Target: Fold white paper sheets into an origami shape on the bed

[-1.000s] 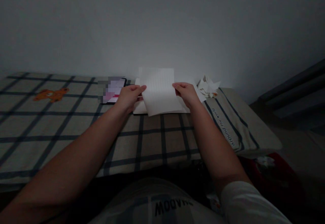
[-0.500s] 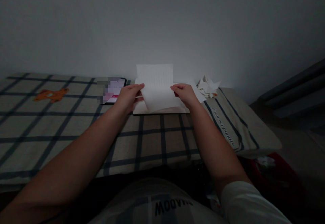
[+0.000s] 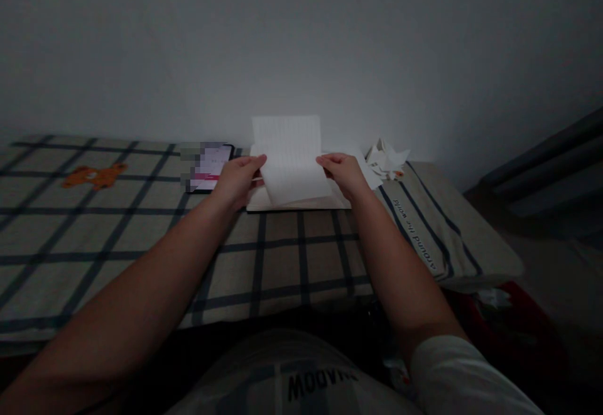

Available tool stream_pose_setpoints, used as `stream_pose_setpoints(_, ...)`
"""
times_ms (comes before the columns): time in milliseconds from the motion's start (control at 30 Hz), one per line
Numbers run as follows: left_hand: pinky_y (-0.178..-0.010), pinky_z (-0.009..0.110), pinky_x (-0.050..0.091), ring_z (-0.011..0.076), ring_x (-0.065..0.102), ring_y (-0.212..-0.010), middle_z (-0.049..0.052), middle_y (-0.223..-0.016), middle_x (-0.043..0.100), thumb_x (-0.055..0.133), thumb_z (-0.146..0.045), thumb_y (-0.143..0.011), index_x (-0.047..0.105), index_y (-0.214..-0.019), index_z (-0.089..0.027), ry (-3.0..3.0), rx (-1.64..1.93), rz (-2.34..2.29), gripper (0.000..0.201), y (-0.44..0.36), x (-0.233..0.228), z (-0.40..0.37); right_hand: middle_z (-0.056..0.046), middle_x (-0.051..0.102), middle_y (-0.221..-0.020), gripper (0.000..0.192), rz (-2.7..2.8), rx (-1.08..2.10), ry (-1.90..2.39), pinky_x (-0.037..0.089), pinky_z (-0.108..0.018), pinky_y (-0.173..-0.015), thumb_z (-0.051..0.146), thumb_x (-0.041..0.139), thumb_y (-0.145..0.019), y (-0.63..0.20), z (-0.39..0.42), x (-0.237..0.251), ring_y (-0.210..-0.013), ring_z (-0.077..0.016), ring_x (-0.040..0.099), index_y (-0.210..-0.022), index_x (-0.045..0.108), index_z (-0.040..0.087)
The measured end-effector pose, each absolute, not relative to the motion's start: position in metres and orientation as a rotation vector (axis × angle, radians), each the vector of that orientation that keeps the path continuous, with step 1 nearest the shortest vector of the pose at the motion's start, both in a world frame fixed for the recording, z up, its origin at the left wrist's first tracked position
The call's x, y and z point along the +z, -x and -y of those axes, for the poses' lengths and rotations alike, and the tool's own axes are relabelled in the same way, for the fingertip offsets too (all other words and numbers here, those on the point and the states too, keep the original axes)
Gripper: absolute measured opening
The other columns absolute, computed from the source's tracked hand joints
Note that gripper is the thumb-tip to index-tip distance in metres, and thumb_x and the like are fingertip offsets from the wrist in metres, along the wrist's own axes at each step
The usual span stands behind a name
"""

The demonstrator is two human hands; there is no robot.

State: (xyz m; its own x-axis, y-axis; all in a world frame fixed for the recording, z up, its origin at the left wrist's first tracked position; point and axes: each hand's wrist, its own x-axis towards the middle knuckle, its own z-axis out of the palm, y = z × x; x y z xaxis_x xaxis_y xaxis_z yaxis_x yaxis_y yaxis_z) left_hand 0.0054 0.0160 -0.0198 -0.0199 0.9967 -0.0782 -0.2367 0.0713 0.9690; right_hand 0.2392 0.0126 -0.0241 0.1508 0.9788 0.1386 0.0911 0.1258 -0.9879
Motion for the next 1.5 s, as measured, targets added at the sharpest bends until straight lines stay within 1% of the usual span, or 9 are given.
stream_pose_setpoints(133,-0.066,0.028,0.054,0.0138,0.062,-0.068,0.003,-0.077,0.068,0.079,-0.029,-0.071,0.065,-0.07,-0.016,-0.949,1.202,-1.031,0.019,-0.005,-0.022,-0.016,0.0,0.065,-0.069,0.013,1.178,0.906,1.274,0.046,-0.027,-0.063,0.031,0.075,-0.074,-0.239,-0.013,-0.024,-0.061,-0.0095,0.053,-0.075,0.073,0.018)
stream_pose_setpoints(267,-0.061,0.022,0.05,0.0105,0.059,-0.063,0.0,-0.069,0.064,0.078,-0.026,-0.071,0.06,-0.063,-0.016,-1.003,1.19,-1.046,0.022,-0.003,-0.028,-0.02,0.001,0.063,-0.066,0.014,1.132,0.957,1.236,0.046,-0.027,-0.062,0.03,0.076,-0.073,-0.239,-0.011,-0.022,-0.058,-0.0086,0.051,-0.075,0.071,0.017)
stream_pose_setpoints(433,-0.057,0.021,0.049,0.0105,0.059,-0.062,0.002,-0.071,0.066,0.076,-0.024,-0.073,0.064,-0.067,-0.016,-0.984,1.268,-1.087,0.016,-0.001,-0.03,-0.025,0.001,0.06,-0.064,0.023,1.174,1.093,1.189,0.046,-0.026,-0.063,0.036,0.074,-0.077,-0.24,-0.007,-0.018,-0.058,-0.0089,0.05,-0.065,0.065,0.018)
stream_pose_setpoints(633,-0.057,0.021,0.049,0.0105,0.057,-0.059,0.001,-0.067,0.063,0.075,-0.024,-0.075,0.061,-0.062,-0.017,-0.99,1.284,-1.138,0.02,-0.002,-0.024,-0.021,0.001,0.059,-0.062,0.016,1.21,1.106,1.219,0.046,-0.027,-0.062,0.03,0.074,-0.077,-0.24,-0.006,-0.018,-0.058,-0.0091,0.05,-0.069,0.068,0.018)
stream_pose_setpoints(800,-0.06,0.022,0.053,0.012,0.062,-0.065,0.003,-0.074,0.068,0.076,-0.024,-0.074,0.064,-0.068,-0.017,-0.94,1.278,-1.054,0.015,-0.002,-0.027,-0.023,0.0,0.064,-0.068,0.014,1.211,1.01,1.249,0.048,-0.028,-0.066,0.032,0.075,-0.074,-0.24,-0.01,-0.022,-0.063,-0.0107,0.054,-0.073,0.071,0.018)
stream_pose_setpoints(933,-0.065,0.027,0.056,0.0135,0.065,-0.071,0.004,-0.082,0.071,0.077,-0.028,-0.074,0.067,-0.077,-0.017,-0.91,1.213,-1.034,0.015,-0.002,-0.025,-0.022,0.0,0.065,-0.069,0.015,1.22,0.923,1.255,0.047,-0.028,-0.066,0.033,0.074,-0.074,-0.241,-0.014,-0.025,-0.063,-0.0105,0.054,-0.074,0.072,0.018)
stream_pose_setpoints(1133,-0.064,0.024,0.055,0.0115,0.062,-0.066,0.002,-0.072,0.068,0.079,-0.026,-0.071,0.063,-0.066,-0.016,-0.957,1.16,-1.029,0.019,-0.003,-0.024,-0.018,0.002,0.058,-0.061,0.017,1.207,0.888,1.269,0.044,-0.026,-0.061,0.033,0.068,-0.079,-0.242,-0.017,-0.027,-0.057,-0.0092,0.048,-0.073,0.071,0.018)
stream_pose_setpoints(1300,-0.062,0.023,0.053,0.0118,0.061,-0.064,0.003,-0.07,0.067,0.078,-0.024,-0.071,0.062,-0.063,-0.015,-0.995,1.221,-1.049,0.019,-0.004,-0.025,-0.017,0.002,0.059,-0.063,0.016,1.194,0.925,1.249,0.046,-0.027,-0.062,0.033,0.068,-0.079,-0.241,-0.016,-0.027,-0.058,-0.0095,0.051,-0.074,0.07,0.017)
stream_pose_setpoints(1500,-0.058,0.022,0.051,0.0134,0.061,-0.064,0.004,-0.067,0.066,0.074,-0.024,-0.073,0.062,-0.06,-0.017,-1.07,1.28,-1.164,0.019,-0.005,-0.021,-0.015,0.001,0.058,-0.063,0.023,1.236,1.002,1.259,0.045,-0.027,-0.062,0.035,0.07,-0.079,-0.241,-0.012,-0.025,-0.058,-0.0092,0.05,-0.065,0.066,0.018)
